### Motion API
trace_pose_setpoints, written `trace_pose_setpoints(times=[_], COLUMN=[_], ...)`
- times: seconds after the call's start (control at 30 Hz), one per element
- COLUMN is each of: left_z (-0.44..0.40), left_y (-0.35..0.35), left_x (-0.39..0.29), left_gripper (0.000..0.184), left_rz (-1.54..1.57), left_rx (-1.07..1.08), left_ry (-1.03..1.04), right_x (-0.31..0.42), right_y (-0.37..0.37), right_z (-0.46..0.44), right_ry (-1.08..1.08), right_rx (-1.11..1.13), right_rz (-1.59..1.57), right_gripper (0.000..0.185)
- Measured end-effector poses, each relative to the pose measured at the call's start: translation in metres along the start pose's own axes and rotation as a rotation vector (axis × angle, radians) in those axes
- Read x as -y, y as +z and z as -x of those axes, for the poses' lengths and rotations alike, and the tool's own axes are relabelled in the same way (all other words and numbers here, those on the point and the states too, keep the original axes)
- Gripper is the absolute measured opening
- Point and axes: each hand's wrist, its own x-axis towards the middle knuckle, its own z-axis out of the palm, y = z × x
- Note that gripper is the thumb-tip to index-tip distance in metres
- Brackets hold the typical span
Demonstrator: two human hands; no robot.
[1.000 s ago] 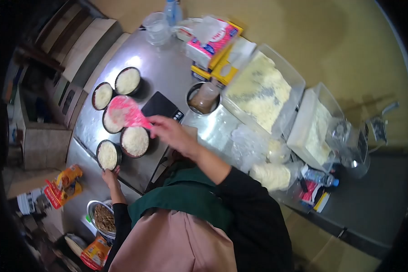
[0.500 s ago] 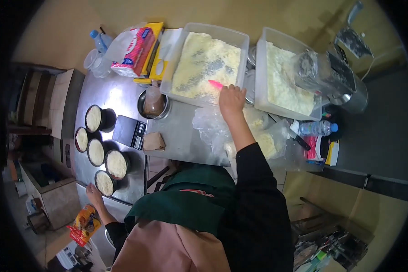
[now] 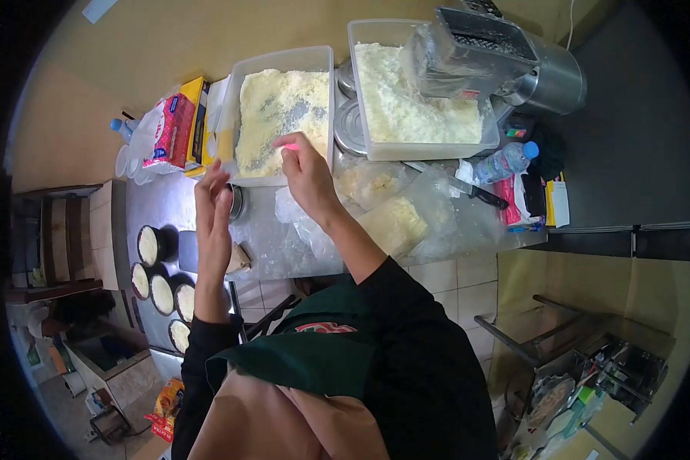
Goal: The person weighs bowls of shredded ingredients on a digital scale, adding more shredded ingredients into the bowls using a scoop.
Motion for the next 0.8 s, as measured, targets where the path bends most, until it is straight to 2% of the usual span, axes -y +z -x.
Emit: trace_pose_setpoints(times=[0.03,0.07,0.1,0.13,0.17,0.2,0.23,0.27,0.33,0.37,0.4,0.47,0.5,0.53,0.57,0.6,0.63,0.67,0.7,0.77,0.8], left_z=[-0.007,-0.012,-0.016,-0.019,-0.022,-0.027,-0.030,-0.032,-0.039,-0.039,-0.038,-0.036,-0.034,-0.028,-0.022,-0.015,-0.009,-0.008,-0.003,0.007,0.013], left_y=[0.016,0.027,0.033,0.040,0.048,0.058,0.068,0.072,0.071,0.067,0.064,0.061,0.063,0.059,0.055,0.049,0.039,0.027,0.014,-0.016,-0.033], left_x=[-0.024,-0.039,-0.042,-0.041,-0.038,-0.024,-0.004,0.012,0.032,0.037,0.041,0.047,0.046,0.023,0.002,-0.016,-0.028,-0.036,-0.041,-0.042,-0.038], left_gripper=[0.046,0.057,0.057,0.052,0.048,0.051,0.053,0.053,0.059,0.059,0.061,0.067,0.069,0.070,0.070,0.069,0.068,0.066,0.064,0.058,0.055], left_rz=[0.059,0.116,0.108,-0.001,-0.107,-0.176,-0.246,-0.254,-0.431,-0.427,-0.135,0.451,0.739,0.994,0.992,1.137,1.279,1.195,1.110,1.207,1.318], left_rx=[-0.069,-0.138,-0.139,-0.080,-0.017,0.035,0.083,0.080,-0.098,-0.097,-0.077,-0.024,0.005,0.086,0.081,0.155,0.223,0.114,0.007,-0.065,0.004], left_ry=[-0.032,-0.066,-0.059,0.129,0.314,0.383,0.451,0.450,0.232,0.234,0.080,-0.228,-0.387,-0.535,-0.535,-0.495,-0.449,-0.410,-0.382,-0.316,-0.247], right_x=[0.002,0.005,0.007,0.002,-0.007,-0.012,-0.006,-0.001,0.020,0.036,0.043,0.038,0.034,0.020,0.005,-0.002,-0.013,-0.021,-0.025,-0.043,-0.056], right_y=[-0.001,0.001,0.003,0.007,0.015,0.025,0.035,0.028,0.006,-0.005,-0.012,-0.006,-0.001,0.011,0.022,0.018,0.010,0.000,-0.007,-0.050,-0.070], right_z=[0.002,0.007,0.013,0.018,0.024,0.031,0.038,0.043,0.054,0.063,0.072,0.081,0.082,0.082,0.081,0.082,0.083,0.079,0.074,0.079,0.081], right_ry=[-0.009,-0.004,0.000,-0.006,0.051,0.110,0.053,0.032,-0.002,-0.099,-0.189,-0.541,-0.706,-0.764,-0.823,-0.906,-0.910,-0.915,-0.733,-0.551,-0.439], right_rx=[0.000,0.003,0.004,0.003,0.071,0.143,0.169,0.162,0.148,0.132,0.108,-0.045,-0.073,-0.029,0.023,0.035,0.052,0.069,-0.007,-0.168,-0.274], right_rz=[-0.007,-0.212,-0.417,-0.422,-0.686,-0.950,-1.090,-1.014,-0.939,-0.785,-0.626,-0.081,0.134,0.249,0.353,0.310,0.555,0.803,0.816,0.456,0.330], right_gripper=[0.026,0.034,0.043,0.043,0.048,0.053,0.056,0.055,0.055,0.054,0.053,0.052,0.052,0.052,0.053,0.054,0.050,0.047,0.039,0.038,0.037])
